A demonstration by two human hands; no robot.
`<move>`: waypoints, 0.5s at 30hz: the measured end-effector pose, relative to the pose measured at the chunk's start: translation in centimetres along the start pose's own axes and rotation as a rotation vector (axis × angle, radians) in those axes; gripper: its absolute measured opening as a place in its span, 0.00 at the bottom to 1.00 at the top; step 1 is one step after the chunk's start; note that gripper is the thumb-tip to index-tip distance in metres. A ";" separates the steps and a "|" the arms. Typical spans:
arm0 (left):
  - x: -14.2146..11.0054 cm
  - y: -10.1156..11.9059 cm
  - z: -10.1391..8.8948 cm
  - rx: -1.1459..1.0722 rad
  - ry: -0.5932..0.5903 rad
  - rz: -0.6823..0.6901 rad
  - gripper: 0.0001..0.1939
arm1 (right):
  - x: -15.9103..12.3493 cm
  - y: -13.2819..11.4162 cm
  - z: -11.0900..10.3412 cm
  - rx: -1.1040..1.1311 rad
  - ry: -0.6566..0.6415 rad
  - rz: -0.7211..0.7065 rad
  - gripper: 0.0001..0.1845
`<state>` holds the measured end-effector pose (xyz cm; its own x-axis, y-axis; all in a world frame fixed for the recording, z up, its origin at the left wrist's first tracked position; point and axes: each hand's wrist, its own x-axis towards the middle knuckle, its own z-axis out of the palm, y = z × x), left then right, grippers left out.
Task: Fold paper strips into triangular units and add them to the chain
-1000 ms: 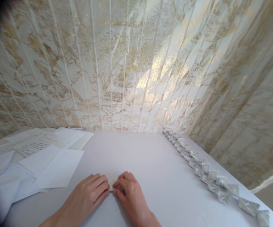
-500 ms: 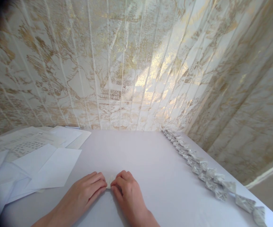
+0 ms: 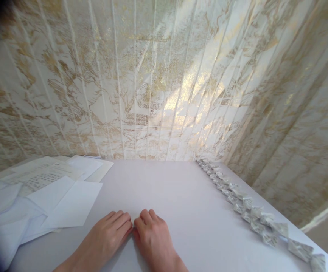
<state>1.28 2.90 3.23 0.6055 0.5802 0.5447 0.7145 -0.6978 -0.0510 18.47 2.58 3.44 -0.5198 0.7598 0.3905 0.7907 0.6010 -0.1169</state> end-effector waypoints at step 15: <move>0.3 3.7 2.2 -0.967 -0.010 -0.616 0.14 | -0.6 1.0 -2.5 0.742 0.203 0.207 0.26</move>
<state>4.81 1.41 1.38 0.2517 0.9358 0.2470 0.3247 -0.3220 0.8893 20.39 2.09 5.36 -0.2600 0.8570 0.4450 0.4057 0.5151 -0.7550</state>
